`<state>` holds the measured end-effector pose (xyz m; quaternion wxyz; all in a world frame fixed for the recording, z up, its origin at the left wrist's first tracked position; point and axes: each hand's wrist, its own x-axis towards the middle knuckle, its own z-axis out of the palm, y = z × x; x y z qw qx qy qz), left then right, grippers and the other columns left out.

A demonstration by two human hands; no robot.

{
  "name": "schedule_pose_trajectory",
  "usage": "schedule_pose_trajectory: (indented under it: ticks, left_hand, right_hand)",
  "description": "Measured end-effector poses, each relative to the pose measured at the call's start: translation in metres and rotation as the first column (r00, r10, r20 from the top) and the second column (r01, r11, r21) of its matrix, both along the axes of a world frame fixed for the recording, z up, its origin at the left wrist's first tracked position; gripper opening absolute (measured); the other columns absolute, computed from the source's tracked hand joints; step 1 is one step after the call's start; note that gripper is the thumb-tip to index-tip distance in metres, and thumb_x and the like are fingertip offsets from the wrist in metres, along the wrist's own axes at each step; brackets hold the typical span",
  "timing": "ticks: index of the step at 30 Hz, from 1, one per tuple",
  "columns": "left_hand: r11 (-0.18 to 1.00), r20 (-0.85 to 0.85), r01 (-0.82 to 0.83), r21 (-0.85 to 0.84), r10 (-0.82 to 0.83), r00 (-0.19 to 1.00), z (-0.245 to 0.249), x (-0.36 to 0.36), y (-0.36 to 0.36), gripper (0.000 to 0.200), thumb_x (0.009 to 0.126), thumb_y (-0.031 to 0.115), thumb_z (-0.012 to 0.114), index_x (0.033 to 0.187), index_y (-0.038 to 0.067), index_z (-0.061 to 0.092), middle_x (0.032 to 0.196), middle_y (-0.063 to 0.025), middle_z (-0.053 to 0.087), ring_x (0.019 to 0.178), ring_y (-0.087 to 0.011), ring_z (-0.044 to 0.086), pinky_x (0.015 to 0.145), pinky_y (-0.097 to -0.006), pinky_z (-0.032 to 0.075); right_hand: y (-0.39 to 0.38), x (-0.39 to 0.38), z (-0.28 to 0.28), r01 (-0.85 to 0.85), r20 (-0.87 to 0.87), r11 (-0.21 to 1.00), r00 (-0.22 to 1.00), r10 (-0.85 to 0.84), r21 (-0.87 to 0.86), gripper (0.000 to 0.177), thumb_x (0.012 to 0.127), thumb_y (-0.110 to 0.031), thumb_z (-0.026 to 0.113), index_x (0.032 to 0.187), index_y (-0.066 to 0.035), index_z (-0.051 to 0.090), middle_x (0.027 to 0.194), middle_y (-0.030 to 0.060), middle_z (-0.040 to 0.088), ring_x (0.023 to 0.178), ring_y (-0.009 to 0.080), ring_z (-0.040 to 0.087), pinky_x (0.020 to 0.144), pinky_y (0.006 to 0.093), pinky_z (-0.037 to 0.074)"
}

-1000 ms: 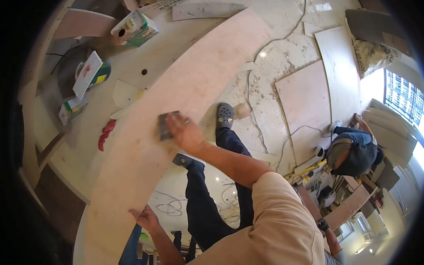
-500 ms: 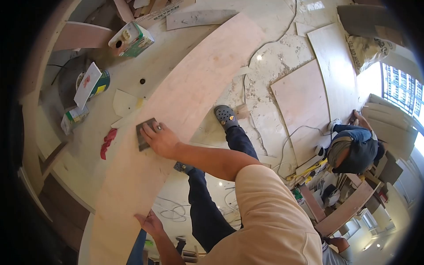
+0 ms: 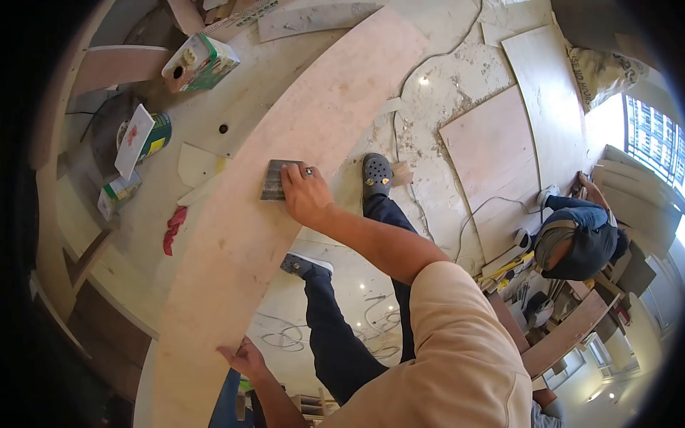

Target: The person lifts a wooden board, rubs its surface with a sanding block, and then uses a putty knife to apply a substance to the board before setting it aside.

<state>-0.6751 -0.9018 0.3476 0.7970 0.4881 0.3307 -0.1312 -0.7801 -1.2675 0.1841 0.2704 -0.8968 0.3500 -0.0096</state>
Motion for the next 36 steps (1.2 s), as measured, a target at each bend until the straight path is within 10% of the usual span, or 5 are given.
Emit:
schedule_pose_trajectory:
  ticks: [15,24,28,29,36]
  left_hand:
    - [0.991,-0.022,0.025,0.128,-0.022,1.000,-0.002,-0.002,0.005,0.047,0.087,0.024,0.062,0.125,0.001,0.046,0.126,-0.0121,0.053,0.114,-0.0242,0.052,0.097,-0.0392,0.044]
    - [0.983,-0.032,0.105,0.150,-0.102,0.994,-0.008,0.003,0.033,0.044,0.087,0.024,0.061,0.123,0.001,0.049,0.123,-0.0108,0.055,0.109,-0.0214,0.055,0.093,-0.0358,0.047]
    - [0.966,-0.031,0.104,0.237,-0.099,0.995,0.001,-0.001,-0.001,0.042,0.088,0.026,0.061,0.121,0.002,0.051,0.120,-0.0078,0.057,0.107,-0.0188,0.055,0.092,-0.0330,0.047]
    - [0.961,-0.051,0.113,0.253,-0.104,0.993,0.002,-0.003,0.001,0.041,0.088,0.026,0.061,0.120,0.003,0.051,0.119,-0.0069,0.058,0.107,-0.0182,0.056,0.092,-0.0324,0.047]
    - [0.940,-0.024,0.169,0.297,-0.169,0.985,-0.009,-0.002,0.020,0.043,0.088,0.029,0.060,0.119,0.002,0.051,0.115,-0.0062,0.059,0.104,-0.0167,0.056,0.088,-0.0298,0.048]
  right_hand:
    - [-0.021,-0.005,-0.005,-0.129,0.020,0.988,0.992,0.127,0.082,0.033,0.079,-0.015,0.050,0.107,0.001,0.053,0.102,0.0154,0.053,0.093,0.0324,0.058,0.077,0.0428,0.047]
    - [-0.175,-0.052,-0.125,0.320,-0.317,0.924,0.872,-0.373,-0.209,0.016,0.083,-0.014,0.048,0.094,-0.004,0.055,0.098,0.0169,0.056,0.082,0.0347,0.060,0.067,0.0435,0.052]
    - [-0.131,-0.018,-0.100,0.248,-0.186,0.967,0.949,-0.255,-0.064,0.018,0.084,-0.015,0.046,0.094,-0.003,0.056,0.097,0.0185,0.057,0.085,0.0350,0.060,0.071,0.0446,0.050]
    - [-0.099,-0.013,-0.099,0.085,-0.045,0.929,0.993,-0.108,-0.359,0.027,0.081,-0.018,0.047,0.101,-0.001,0.057,0.106,0.0185,0.056,0.094,0.0330,0.059,0.072,0.0447,0.050]
    - [-0.224,-0.033,-0.157,0.405,-0.247,0.899,0.866,-0.436,-0.165,0.022,0.084,-0.015,0.044,0.096,0.000,0.056,0.102,0.0181,0.056,0.089,0.0328,0.060,0.071,0.0415,0.051]
